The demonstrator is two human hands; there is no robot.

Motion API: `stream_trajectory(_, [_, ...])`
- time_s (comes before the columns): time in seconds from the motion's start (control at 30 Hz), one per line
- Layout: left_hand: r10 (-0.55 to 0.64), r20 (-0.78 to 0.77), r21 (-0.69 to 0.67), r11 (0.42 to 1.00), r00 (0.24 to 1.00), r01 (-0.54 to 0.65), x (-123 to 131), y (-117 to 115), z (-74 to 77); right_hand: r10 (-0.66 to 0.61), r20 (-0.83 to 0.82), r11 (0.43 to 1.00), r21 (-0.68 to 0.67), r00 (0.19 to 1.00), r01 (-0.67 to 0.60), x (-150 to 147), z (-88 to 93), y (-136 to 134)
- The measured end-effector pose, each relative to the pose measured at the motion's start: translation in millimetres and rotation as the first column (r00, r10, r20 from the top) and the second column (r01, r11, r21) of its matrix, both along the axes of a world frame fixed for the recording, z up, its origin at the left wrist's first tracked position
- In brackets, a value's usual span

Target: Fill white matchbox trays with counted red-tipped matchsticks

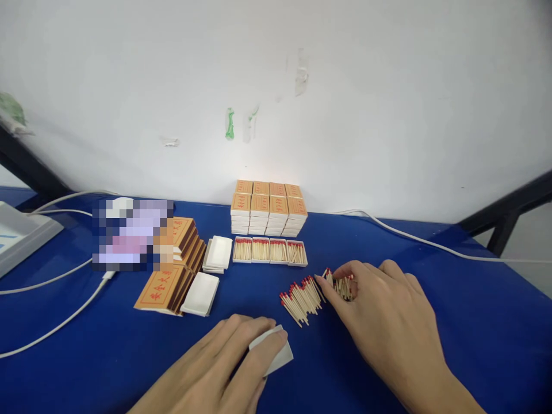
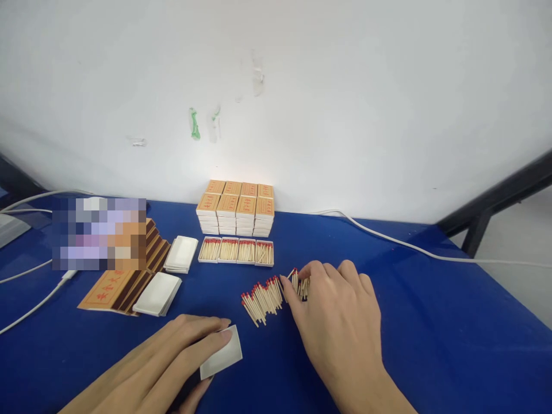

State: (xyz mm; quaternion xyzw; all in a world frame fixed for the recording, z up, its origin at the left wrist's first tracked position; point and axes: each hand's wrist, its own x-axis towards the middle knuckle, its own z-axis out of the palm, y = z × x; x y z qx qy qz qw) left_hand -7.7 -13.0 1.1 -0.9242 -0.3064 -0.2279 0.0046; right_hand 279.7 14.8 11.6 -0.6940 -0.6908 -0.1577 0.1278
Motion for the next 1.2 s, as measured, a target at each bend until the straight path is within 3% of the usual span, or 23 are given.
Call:
stream_trajectory(0.17, [0.002, -0.033, 0.015, 1.0, 0.999, -0.001, -3, -2, -3.1, 0.002, -0.02, 1.0, 0.003, 1.0, -0.002, 3, -1.0, -1])
stream_trajectory(0.4, [0.0, 0.007, 0.02, 1.0, 1.0, 0.0, 0, 1, -1.0, 0.035, -0.201, 0.994, -0.091, 0.979, -0.055, 3, 3.2, 2])
stream_trajectory(0.73, [-0.004, 0.024, 0.017, 1.0, 1.0, 0.004, -1, 0, -0.6, 0.03, -0.333, 0.985, -0.151, 0.942, -0.084, 1, 6.0, 1])
stream_trajectory(0.9, [-0.001, 0.011, 0.01, 1.0, 1.0, 0.001, -1, 0, -2.1, 0.085, -0.294, 0.987, -0.109, 0.952, -0.121, -5, 8.2, 0])
stream_trajectory(1.07, [0.002, 0.016, 0.012, 1.0, 1.0, -0.002, 1, -2, -2.9, 0.121, -0.131, 0.993, 0.026, 0.984, -0.118, -21, 2.7, -8])
stream_trajectory(1.2, [-0.007, 0.053, 0.038, 0.999, 0.999, 0.005, 3, 3, 1.0, 0.128, -0.064, 0.99, 0.061, 0.99, -0.124, -34, -3.1, -13])
